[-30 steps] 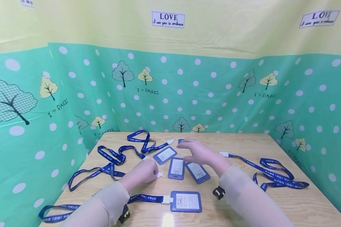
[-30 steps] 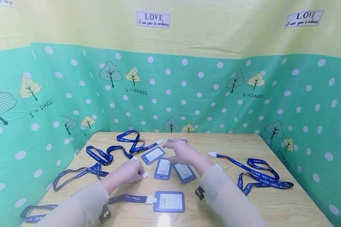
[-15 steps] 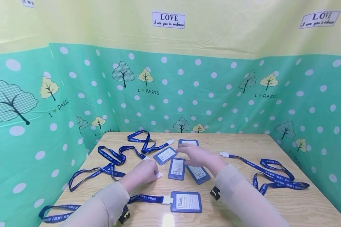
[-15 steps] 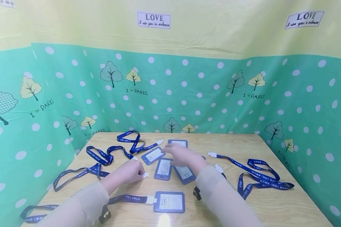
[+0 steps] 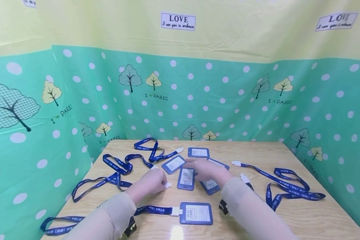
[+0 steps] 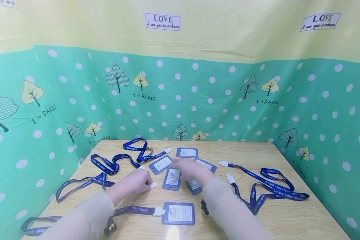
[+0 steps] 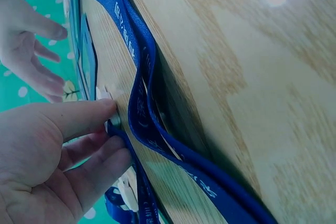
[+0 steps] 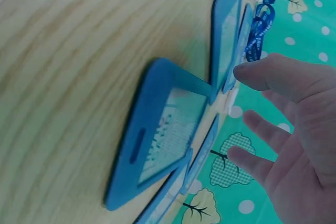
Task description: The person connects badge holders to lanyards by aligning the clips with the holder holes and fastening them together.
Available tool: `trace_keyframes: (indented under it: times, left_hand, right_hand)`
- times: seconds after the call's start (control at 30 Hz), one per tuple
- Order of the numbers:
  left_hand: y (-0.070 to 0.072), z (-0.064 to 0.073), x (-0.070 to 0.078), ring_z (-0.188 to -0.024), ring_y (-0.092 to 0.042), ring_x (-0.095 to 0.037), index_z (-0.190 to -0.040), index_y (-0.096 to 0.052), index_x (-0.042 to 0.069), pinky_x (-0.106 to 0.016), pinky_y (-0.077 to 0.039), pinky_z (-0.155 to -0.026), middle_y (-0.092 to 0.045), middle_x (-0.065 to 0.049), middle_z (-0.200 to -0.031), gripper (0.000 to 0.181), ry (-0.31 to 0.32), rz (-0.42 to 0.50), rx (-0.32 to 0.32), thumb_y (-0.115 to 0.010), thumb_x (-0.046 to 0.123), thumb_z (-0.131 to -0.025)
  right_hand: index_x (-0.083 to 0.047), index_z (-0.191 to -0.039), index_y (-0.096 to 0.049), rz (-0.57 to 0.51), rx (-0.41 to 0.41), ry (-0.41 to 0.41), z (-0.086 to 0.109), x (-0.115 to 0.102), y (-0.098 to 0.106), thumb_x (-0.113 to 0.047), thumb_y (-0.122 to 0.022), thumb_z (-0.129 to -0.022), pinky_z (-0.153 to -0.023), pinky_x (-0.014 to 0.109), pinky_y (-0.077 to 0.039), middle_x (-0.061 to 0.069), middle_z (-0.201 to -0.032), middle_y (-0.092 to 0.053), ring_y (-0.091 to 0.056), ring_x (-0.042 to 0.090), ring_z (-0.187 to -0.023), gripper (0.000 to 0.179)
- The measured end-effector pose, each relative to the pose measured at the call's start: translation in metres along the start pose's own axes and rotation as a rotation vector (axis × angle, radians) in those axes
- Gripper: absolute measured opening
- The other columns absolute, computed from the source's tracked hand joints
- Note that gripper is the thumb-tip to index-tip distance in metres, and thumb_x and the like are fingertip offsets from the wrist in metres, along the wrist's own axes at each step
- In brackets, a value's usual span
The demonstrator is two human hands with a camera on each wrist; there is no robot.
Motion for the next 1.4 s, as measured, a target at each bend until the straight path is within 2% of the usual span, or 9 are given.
trace_keyframes:
  times: [0.37,0.67,0.87,1.1,1.4]
  left_hand:
    - [0.001,0.001,0.0,-0.069,-0.056,-0.012,-0.089,-0.081,0.015,-0.032,-0.052,-0.072,-0.07,0.004,-0.087,0.004,0.0,0.016,0.0,-0.081,0.015,-0.086]
    - [0.002,0.001,0.0,-0.067,-0.056,-0.011,-0.089,-0.081,0.014,-0.031,-0.052,-0.071,-0.07,0.005,-0.085,0.003,-0.013,0.007,0.001,-0.081,0.015,-0.085]
    - [0.002,0.001,0.0,-0.067,-0.056,-0.011,-0.089,-0.081,0.014,-0.03,-0.052,-0.07,-0.07,0.005,-0.084,0.003,-0.017,0.0,0.0,-0.08,0.014,-0.086]
    - [0.003,0.002,0.001,-0.067,-0.053,-0.012,-0.083,-0.079,0.014,-0.03,-0.049,-0.068,-0.062,0.007,-0.076,0.005,-0.048,-0.031,0.013,-0.08,0.017,-0.086]
    - [0.003,0.002,0.0,-0.065,-0.054,-0.011,-0.084,-0.079,0.012,-0.029,-0.048,-0.065,-0.062,0.008,-0.074,0.006,-0.04,-0.027,0.007,-0.08,0.017,-0.086]
  right_hand:
    - [-0.039,-0.144,-0.056,0.05,-0.028,-0.04,-0.007,-0.003,-0.012,0.003,-0.073,-0.085,-0.112,0.049,-0.04,-0.003,-0.163,-0.035,-0.038,0.027,-0.145,0.075]
    - [-0.037,-0.14,-0.061,0.037,-0.034,-0.043,-0.01,-0.003,-0.016,0.009,-0.069,-0.084,-0.113,0.048,-0.039,-0.004,-0.16,-0.039,-0.04,0.026,-0.144,0.074]
    - [-0.035,-0.136,-0.064,0.021,-0.04,-0.046,-0.008,-0.007,-0.016,0.009,-0.069,-0.083,-0.113,0.048,-0.04,-0.003,-0.158,-0.043,-0.043,0.026,-0.142,0.069]
    - [-0.035,-0.136,-0.065,0.028,-0.042,-0.053,-0.006,-0.011,-0.014,0.008,-0.069,-0.084,-0.114,0.046,-0.039,-0.005,-0.155,-0.047,-0.044,0.024,-0.142,0.067]
    - [-0.033,-0.133,-0.067,0.04,-0.03,-0.061,-0.006,-0.01,-0.016,0.007,-0.07,-0.084,-0.114,0.046,-0.039,-0.003,-0.152,-0.051,-0.045,0.025,-0.141,0.064]
Point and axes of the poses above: each hand's wrist, its own z-axis away from the middle knuckle, its own y-axis out of the back of the hand, x = y × z, the point moved 1 cm from there along -z, towards the middle knuckle
